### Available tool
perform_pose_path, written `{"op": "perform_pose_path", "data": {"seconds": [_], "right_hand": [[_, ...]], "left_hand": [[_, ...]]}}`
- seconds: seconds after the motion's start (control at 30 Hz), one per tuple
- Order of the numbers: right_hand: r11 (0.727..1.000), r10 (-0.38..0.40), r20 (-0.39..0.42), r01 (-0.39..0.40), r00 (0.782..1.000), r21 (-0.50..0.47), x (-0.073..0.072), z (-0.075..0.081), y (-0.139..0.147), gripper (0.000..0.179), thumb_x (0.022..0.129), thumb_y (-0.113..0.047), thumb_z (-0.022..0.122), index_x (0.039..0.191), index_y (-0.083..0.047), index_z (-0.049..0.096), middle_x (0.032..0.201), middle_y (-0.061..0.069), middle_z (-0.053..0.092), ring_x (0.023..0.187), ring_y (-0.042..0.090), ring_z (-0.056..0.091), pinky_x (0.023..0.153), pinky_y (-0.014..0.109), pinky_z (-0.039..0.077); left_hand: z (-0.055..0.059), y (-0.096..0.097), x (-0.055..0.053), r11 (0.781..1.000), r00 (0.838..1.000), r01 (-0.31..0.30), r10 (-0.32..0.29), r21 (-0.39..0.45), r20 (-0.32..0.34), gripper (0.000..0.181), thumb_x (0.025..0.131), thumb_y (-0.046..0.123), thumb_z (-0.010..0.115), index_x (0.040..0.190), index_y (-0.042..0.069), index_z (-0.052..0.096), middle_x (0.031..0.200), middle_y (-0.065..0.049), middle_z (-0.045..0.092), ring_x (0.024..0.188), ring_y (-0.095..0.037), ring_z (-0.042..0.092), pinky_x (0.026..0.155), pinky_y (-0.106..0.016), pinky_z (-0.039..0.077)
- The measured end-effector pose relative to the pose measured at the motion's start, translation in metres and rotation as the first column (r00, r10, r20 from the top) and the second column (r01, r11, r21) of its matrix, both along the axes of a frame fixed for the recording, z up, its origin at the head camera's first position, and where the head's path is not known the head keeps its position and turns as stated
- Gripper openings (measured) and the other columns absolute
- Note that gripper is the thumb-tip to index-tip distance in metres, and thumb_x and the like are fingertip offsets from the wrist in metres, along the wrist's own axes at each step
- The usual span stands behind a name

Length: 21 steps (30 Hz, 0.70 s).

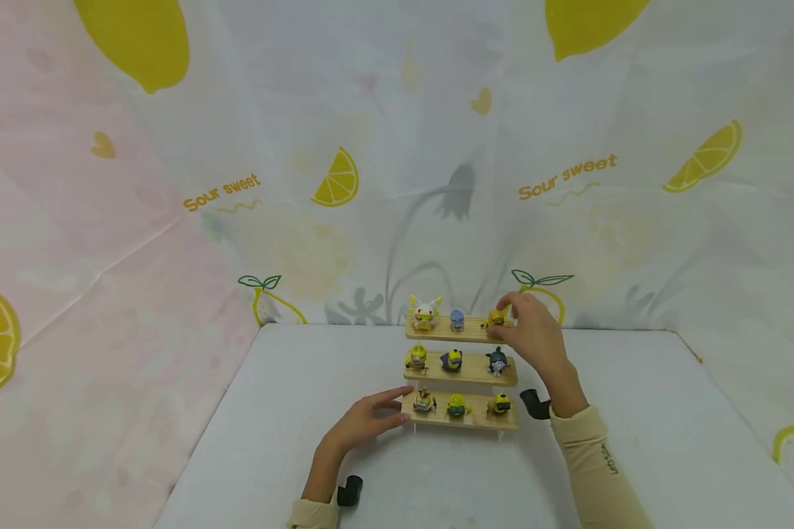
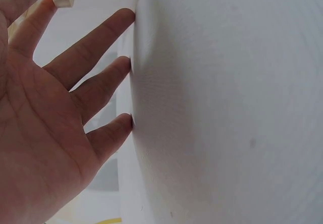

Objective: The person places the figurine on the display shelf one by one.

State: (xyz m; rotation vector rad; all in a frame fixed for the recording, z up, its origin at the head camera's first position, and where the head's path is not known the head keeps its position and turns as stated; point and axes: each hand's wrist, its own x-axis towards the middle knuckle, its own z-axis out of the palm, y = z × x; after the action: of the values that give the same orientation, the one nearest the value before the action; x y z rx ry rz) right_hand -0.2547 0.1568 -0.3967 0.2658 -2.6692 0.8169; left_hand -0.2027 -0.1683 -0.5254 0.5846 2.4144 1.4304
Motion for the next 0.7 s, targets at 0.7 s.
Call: {"op": "perform_pose_path", "data": {"seconds": [0.7], "right_hand": [[0.999,0.033,0.017,-0.033,0.999,0.024,0.0042,-0.002,0.0034,0.046,0.079,-0.023,0.085,0.117,-0.007,0.065,0.096,0.01,0.057,0.081,0.026,0.05,0.063,0.038,0.04]], "left_hand": [[0.0005,-0.0003,0.0007,1.0,1.0,0.007,-0.007,-0.004,-0.011,0.056,0.094,0.04,0.067,0.146,0.028,0.051,0.143,0.008,0.053,0.12,-0.021,0.058,0.101,-0.058,0.039]]}}
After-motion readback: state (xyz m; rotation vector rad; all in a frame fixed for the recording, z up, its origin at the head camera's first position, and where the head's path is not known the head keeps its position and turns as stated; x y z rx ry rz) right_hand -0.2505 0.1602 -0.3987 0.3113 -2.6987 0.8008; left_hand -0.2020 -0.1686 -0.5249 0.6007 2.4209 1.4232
